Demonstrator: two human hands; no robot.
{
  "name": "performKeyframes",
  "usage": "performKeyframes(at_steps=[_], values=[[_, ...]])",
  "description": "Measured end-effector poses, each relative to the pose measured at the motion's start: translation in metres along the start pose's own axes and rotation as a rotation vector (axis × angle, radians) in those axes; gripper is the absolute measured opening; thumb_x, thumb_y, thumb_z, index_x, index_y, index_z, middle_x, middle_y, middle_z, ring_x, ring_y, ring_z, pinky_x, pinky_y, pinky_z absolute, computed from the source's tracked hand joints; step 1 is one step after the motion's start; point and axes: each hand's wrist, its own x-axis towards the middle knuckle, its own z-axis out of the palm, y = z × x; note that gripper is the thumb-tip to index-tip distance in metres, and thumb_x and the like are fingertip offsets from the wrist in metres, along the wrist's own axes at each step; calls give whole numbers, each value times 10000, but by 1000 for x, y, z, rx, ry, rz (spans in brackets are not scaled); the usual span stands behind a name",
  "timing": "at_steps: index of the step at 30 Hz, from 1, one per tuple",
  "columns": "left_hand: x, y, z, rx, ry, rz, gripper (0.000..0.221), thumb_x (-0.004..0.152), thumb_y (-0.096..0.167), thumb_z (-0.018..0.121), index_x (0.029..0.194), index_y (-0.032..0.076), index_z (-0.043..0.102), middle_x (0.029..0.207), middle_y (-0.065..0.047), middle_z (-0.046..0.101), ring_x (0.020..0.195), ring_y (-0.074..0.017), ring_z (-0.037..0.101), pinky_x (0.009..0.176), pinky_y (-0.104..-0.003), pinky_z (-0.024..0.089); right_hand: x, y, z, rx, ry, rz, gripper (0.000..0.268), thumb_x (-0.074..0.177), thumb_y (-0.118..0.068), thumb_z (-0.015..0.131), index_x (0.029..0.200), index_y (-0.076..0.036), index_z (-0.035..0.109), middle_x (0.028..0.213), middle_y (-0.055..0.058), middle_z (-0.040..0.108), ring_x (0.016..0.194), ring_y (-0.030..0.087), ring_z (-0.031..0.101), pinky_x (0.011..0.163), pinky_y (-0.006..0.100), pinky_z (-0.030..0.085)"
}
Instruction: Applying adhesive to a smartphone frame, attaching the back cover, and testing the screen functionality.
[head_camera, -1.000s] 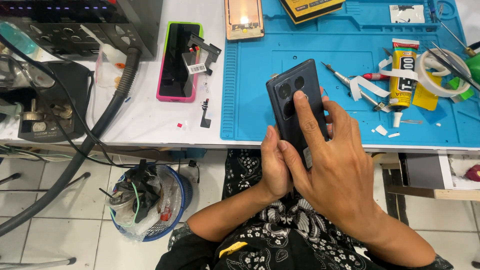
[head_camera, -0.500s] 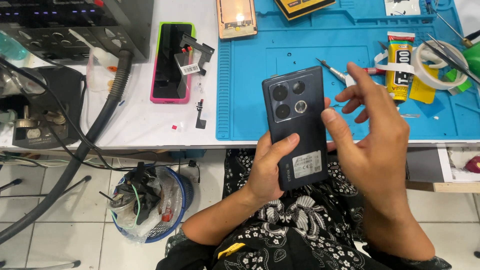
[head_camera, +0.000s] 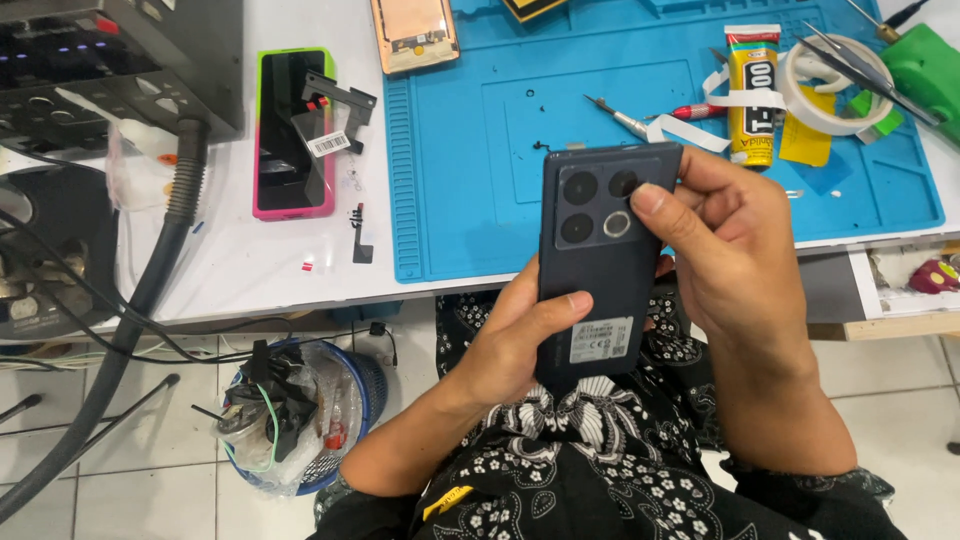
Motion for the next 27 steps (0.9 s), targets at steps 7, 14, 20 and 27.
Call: performKeyframes(at_steps=[7,14,20,27], values=[[7,36,15,555,-45,110,578,989,248,648,1473,-6,462,1337,-61,603,1203,-131,582,1041,-291,520,9,2,-11,2,8,-38,213,1006,-130,682,1155,19,654,979,31,708,844,49,659,776,155,545],[21,49,12,547,-95,143,533,974,229,690,1408,-21,508,1383,-149,637,1286,-250,645,1129,-370,562,18,-12,-31,-162,-137,-48,261,1077,-268,615,1126,-12,633,941,6,579,825,63,554,711,205,555],[26,49,10,435,-107,107,509,952,216,743,1356,-28,555,1288,-129,684,1186,-230,685,1050,-378,599,13,-29,-32,-131,-183,-20,207,1064,-113,645,925,-3,539,697,66,533,523,133,570,471,210,517],[27,52,17,485,-65,133,506,944,258,749,1321,-29,575,1230,-99,693,1135,-208,688,1002,-351,601,15,-23,-36,-173,-170,-101,223,1094,-128,655,974,30,552,650,96,554,493,141,551,464,224,492]])
